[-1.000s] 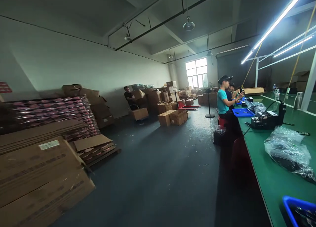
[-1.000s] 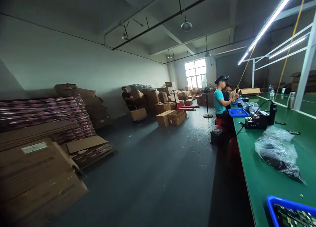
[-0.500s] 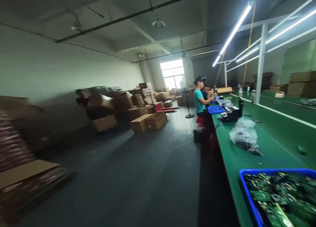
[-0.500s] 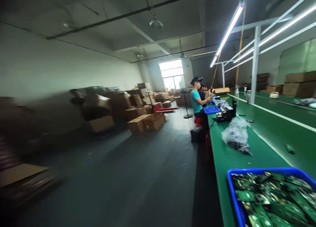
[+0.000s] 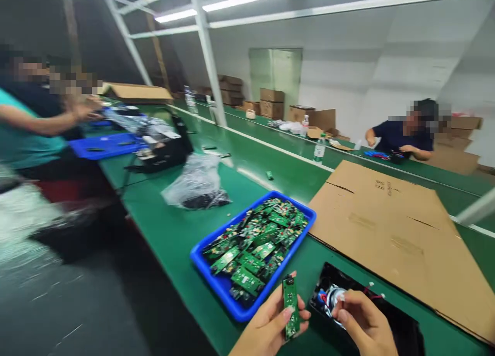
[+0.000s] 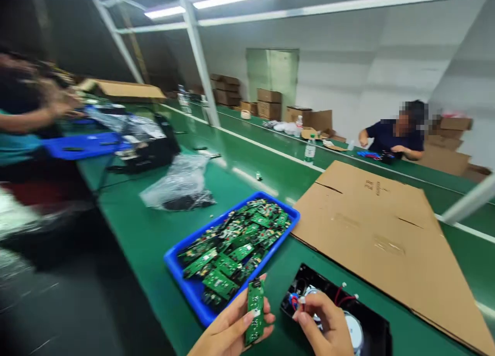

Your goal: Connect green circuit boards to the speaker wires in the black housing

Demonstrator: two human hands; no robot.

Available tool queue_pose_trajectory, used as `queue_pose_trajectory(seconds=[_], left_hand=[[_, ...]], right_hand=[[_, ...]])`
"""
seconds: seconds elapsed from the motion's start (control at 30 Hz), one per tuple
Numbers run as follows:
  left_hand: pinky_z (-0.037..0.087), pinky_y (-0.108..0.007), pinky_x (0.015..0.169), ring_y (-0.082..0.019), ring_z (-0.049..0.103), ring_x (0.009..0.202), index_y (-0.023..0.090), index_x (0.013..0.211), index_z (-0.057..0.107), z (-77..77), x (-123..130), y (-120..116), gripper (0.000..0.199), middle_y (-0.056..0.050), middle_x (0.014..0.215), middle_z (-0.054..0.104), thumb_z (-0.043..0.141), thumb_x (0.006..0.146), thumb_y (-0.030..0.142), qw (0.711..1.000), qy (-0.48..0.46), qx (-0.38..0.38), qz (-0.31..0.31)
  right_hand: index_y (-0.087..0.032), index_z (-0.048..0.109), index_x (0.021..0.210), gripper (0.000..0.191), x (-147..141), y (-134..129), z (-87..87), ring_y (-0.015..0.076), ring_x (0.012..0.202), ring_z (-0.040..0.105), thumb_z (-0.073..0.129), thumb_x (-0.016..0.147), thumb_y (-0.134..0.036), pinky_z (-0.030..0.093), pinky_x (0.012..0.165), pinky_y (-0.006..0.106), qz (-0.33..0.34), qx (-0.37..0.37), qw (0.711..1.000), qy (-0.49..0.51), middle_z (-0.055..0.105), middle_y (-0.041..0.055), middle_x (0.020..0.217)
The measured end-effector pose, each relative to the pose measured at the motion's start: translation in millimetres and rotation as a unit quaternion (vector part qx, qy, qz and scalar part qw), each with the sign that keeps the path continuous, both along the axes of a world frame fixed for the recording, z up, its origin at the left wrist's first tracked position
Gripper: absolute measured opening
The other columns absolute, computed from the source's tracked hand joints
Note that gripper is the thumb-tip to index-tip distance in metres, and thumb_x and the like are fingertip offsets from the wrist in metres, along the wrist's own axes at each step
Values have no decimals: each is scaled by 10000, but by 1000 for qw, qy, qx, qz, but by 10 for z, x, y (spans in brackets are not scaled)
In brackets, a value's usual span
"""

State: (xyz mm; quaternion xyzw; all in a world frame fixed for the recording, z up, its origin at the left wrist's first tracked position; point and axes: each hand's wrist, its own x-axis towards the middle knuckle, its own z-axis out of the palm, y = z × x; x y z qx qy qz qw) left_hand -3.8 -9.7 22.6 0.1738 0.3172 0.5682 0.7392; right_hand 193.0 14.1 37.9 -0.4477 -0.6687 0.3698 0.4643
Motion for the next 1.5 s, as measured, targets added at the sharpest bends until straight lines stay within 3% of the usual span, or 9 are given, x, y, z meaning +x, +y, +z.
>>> queue_pose_trajectory(seconds=[0.27, 0.47, 0.57, 0.73, 0.83, 0.93, 1.17, 1.37, 1.5], left_hand=[[450, -268, 823, -206, 613, 859, 219, 932, 742, 102, -53, -43, 495, -29, 796, 693, 846, 544, 509, 987, 149, 23, -53], [505, -257, 599, -148, 613, 614, 196, 880, 625, 106, -71, -53, 485, 25, 713, 609, 856, 551, 466, 991, 115, 33, -67], [483, -233, 469, -141, 598, 527, 223, 896, 575, 72, -95, -68, 356, 20, 737, 617, 799, 659, 365, 979, 191, 34, -61], [527, -272, 778, -224, 649, 870, 261, 1070, 698, 23, -217, -33, 290, -68, 964, 663, 646, 789, 211, 836, 490, 248, -7], [527, -224, 774, -199, 669, 837, 245, 1150, 667, 37, -276, 9, 353, -70, 942, 692, 627, 812, 149, 758, 542, 363, -20], [514, -194, 813, -187, 678, 869, 235, 1158, 653, 50, -300, 32, 388, -59, 976, 715, 670, 788, 118, 728, 541, 422, -4], [524, -192, 806, -168, 676, 885, 306, 1177, 617, 36, -308, 37, 480, -15, 1000, 710, 662, 765, 63, 779, 470, 415, 3], [569, -268, 576, -224, 684, 737, 207, 891, 648, 70, -196, 36, 157, -44, 856, 689, 671, 737, 225, 922, 376, 70, -56], [521, -239, 468, -207, 665, 651, 190, 967, 548, 22, -112, 31, 384, -51, 785, 707, 765, 695, 352, 978, 194, -68, -41]], right_hand=[[-219, 665, 787, 298, -276, -43, 257, 151, 640, 528, 442, 951, -332, 446, 563, 254, 9, 135, 976, -171, 616, 5, 643], [-202, 638, 895, 164, -284, -83, 289, 141, 642, 613, 508, 929, -296, 516, 582, 234, -94, 147, 972, -154, 651, 15, 726], [-212, 642, 898, 143, -175, -76, 295, 155, 721, 644, 515, 928, -269, 527, 632, 233, -167, 153, 959, -172, 670, 23, 800], [-236, 648, 910, 201, -127, -123, 329, 159, 671, 546, 452, 952, -238, 475, 549, 254, -110, 135, 962, -212, 585, 26, 723], [-224, 616, 922, 171, -221, -178, 358, 153, 615, 465, 452, 939, -179, 399, 526, 266, -53, 163, 947, -272, 531, -2, 625], [-195, 572, 840, 140, -322, -230, 370, 141, 600, 423, 468, 906, -127, 345, 554, 275, -12, 207, 917, -342, 508, -13, 604], [-191, 552, 898, 119, -374, -290, 292, 141, 630, 464, 479, 884, -98, 372, 636, 309, 38, 223, 900, -372, 569, -8, 669], [-197, 530, 1112, 225, -335, -300, 198, 167, 706, 596, 482, 913, -104, 442, 799, 371, -121, 246, 897, -346, 648, 17, 776], [-173, 594, 945, 100, -277, -235, 279, 140, 653, 580, 517, 914, -118, 438, 820, 361, -218, 300, 856, -361, 631, 10, 745]])
